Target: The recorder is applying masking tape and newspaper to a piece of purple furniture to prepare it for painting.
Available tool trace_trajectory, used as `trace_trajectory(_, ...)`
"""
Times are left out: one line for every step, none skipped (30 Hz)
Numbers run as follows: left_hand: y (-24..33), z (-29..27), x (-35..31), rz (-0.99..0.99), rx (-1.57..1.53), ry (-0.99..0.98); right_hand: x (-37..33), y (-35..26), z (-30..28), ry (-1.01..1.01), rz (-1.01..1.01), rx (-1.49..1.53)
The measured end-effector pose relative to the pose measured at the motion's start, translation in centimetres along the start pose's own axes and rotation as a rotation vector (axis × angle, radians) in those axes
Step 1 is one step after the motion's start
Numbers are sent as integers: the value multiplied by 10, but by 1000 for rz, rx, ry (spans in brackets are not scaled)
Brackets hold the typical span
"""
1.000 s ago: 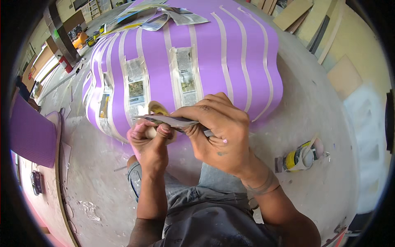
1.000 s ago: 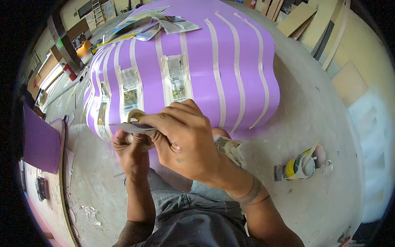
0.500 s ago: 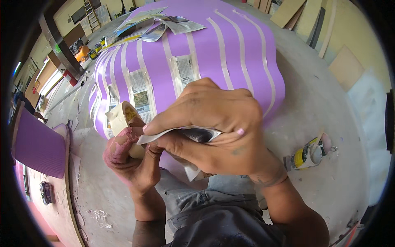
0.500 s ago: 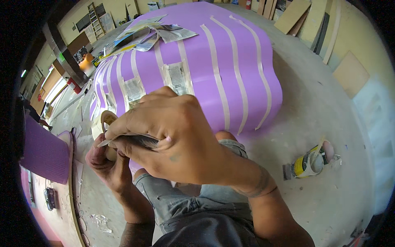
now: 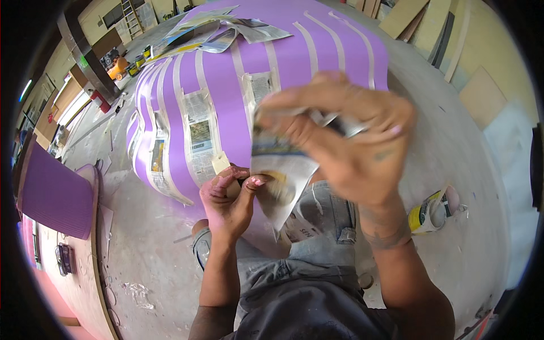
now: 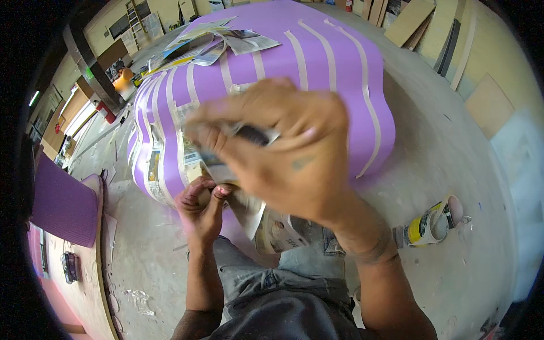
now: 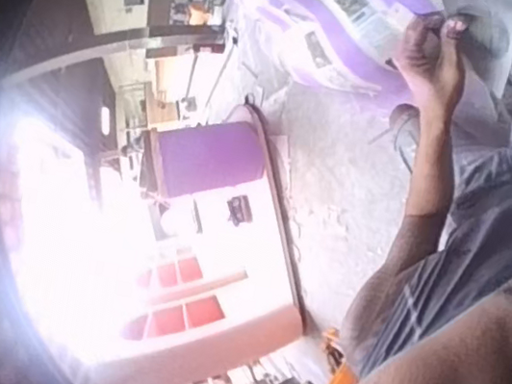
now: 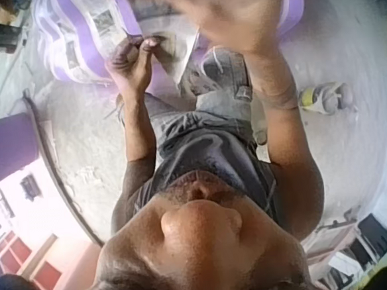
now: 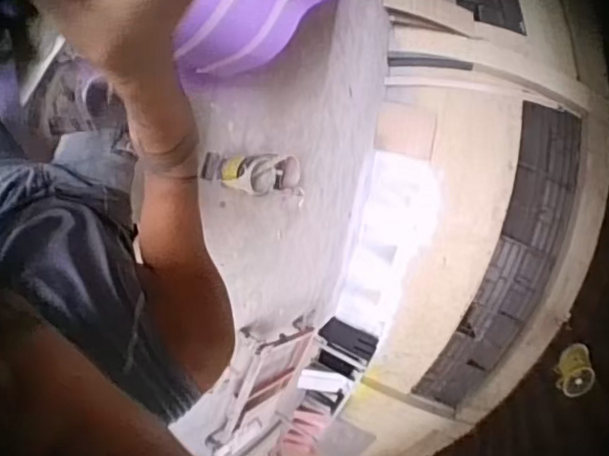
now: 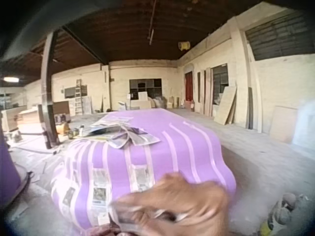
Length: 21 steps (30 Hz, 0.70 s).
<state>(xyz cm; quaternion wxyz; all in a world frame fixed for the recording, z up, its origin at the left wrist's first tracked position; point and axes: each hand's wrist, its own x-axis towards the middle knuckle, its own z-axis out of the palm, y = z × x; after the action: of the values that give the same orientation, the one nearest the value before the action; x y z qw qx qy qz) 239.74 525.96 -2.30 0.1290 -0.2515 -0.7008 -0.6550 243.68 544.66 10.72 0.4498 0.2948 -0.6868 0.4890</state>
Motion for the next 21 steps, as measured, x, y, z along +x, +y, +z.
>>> trace_trajectory(-7, 1, -1, 13, 30, -31, 6, -6, -5, 43, 75, -21)
trace_trajectory(-16, 4, -6, -66, -52, -38, 11, -12, -10, 85, 151, -41)
trace_trajectory(-20, 9, -8, -61, -57, -48, 19, -15, -20, 92, 140, -68)
trace_trajectory(-23, 11, -11, -107, -71, -50, 25, -16, -29, 97, 132, -86)
trace_trajectory(-27, 13, -13, -154, -85, -52, 31, -22, -37, 102, 133, -89)
trace_trajectory(-31, 15, -16, -149, -53, -71, 36, -28, -44, 252, 238, -145)
trace_trajectory(-35, 16, -19, -152, -54, -70, 39, -31, -52, 399, 343, -200)
trace_trajectory(-39, 18, -23, -189, -121, -77, 44, -20, -68, 396, 345, -201)
trace_trajectory(-41, 20, -26, -224, -191, -86, 53, -3, -89, 174, 161, -4)
trace_trajectory(-39, 17, -29, -178, -152, -156, 60, 5, -92, -50, -21, 196)
trace_trajectory(-42, 18, -30, -183, -155, -151, 60, 5, -93, -55, -17, 198)
trace_trajectory(-45, 21, -33, -94, -87, -123, 67, -3, -87, 62, -31, 89)
trace_trajectory(-46, 27, -34, -4, -27, -97, 74, -13, -86, 176, -48, -28)
trace_trajectory(-43, 28, -31, 32, 99, -149, 83, -20, -93, 162, -44, -36)
trace_trajectory(-49, 30, -35, 25, 99, -131, 93, -24, -107, 300, -79, -112)
trace_trajectory(-62, 32, -40, -31, 22, -146, 103, -26, -119, 437, -112, -177)
trace_trajectory(-76, 33, -44, -85, -57, -157, 101, -42, -126, 35, -156, -171)
trace_trajectory(-81, 34, -48, -43, -49, -152, 104, -47, -120, 131, -76, -163)
trace_trajectory(-83, 37, -56, -63, -40, -141, 107, -49, -113, 224, 6, -155)
trace_trajectory(-85, 37, -61, 52, 62, -114, 106, -46, -109, 206, 4, -141)
trace_trajectory(-77, 38, -63, 163, 161, -92, 103, -43, -111, 256, -41, -207)
